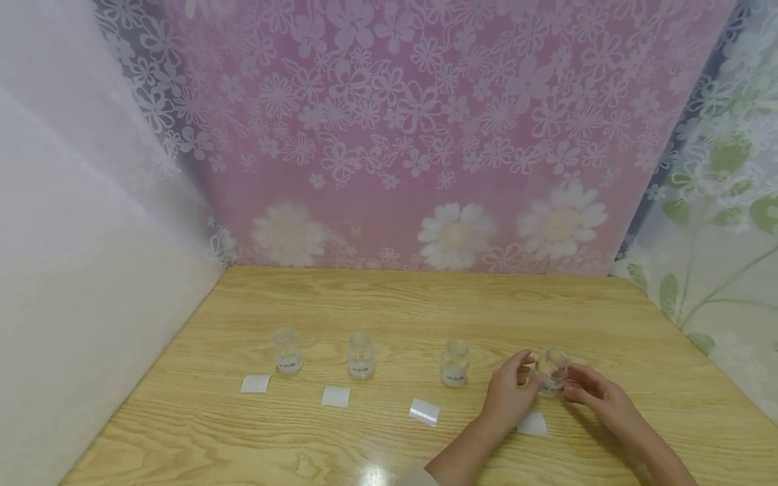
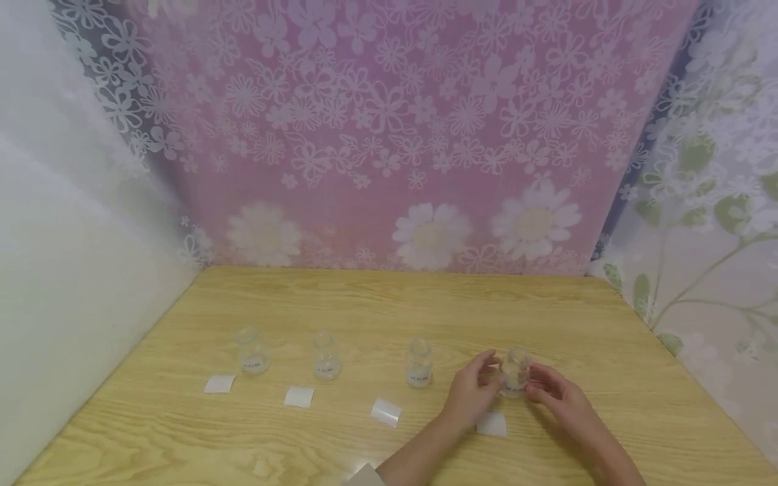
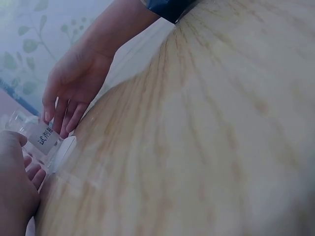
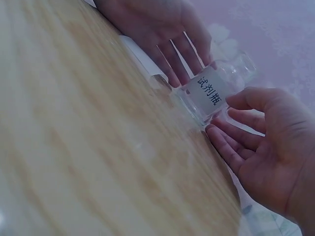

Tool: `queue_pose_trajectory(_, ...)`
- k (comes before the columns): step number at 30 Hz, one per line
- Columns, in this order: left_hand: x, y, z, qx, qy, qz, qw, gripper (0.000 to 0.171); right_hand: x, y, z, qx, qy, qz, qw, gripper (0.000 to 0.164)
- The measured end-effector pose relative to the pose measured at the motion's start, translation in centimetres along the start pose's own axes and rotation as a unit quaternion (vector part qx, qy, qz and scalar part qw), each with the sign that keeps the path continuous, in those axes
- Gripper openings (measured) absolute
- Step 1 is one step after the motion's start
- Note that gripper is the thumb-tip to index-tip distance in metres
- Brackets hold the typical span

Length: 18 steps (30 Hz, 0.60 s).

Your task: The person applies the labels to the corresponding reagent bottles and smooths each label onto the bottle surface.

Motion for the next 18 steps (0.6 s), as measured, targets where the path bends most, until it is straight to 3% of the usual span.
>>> queue_pose_trajectory(5, -0.4, 0.1, 0.2, -0.005, -0.010, -0.003, 0.9999, 0.037, 0.8, 0.3, 0.7, -0.013, 0.007, 0.061, 0.998, 0.030)
queue_pose_trajectory(11, -1.7, 0.5, 1.1, -0.014, -0.019, -0.030, 0.9993, 0.038, 2.3, 0.8, 2.5, -0.064, 0.118, 0.063, 0.989, 0.033)
queue_pose_trajectory(14, -3.2, 0.7, 1.7, 0.005, -0.026, -0.040, 0.9989, 0.042, 3.9, 0.9, 3.3, -0.089, 0.127, 0.068, 0.986, 0.032)
queue_pose_trajectory(18, -6.5, 1.0, 3.2, 0.052, -0.094, -0.066, 0.9920, 0.048, 6.7, 0.4, 4.0, -0.109, 0.144, 0.078, 0.980, 0.030)
Point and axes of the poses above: each hand's wrist, its own y-axis away from the middle knuckle, its own z-axis out of the back of the hand, x = y × z, the point moved 7 cm from there along -y, towards the middle knuckle, and after that the axes turned 5 degrees about x, right-handed, at the moved point
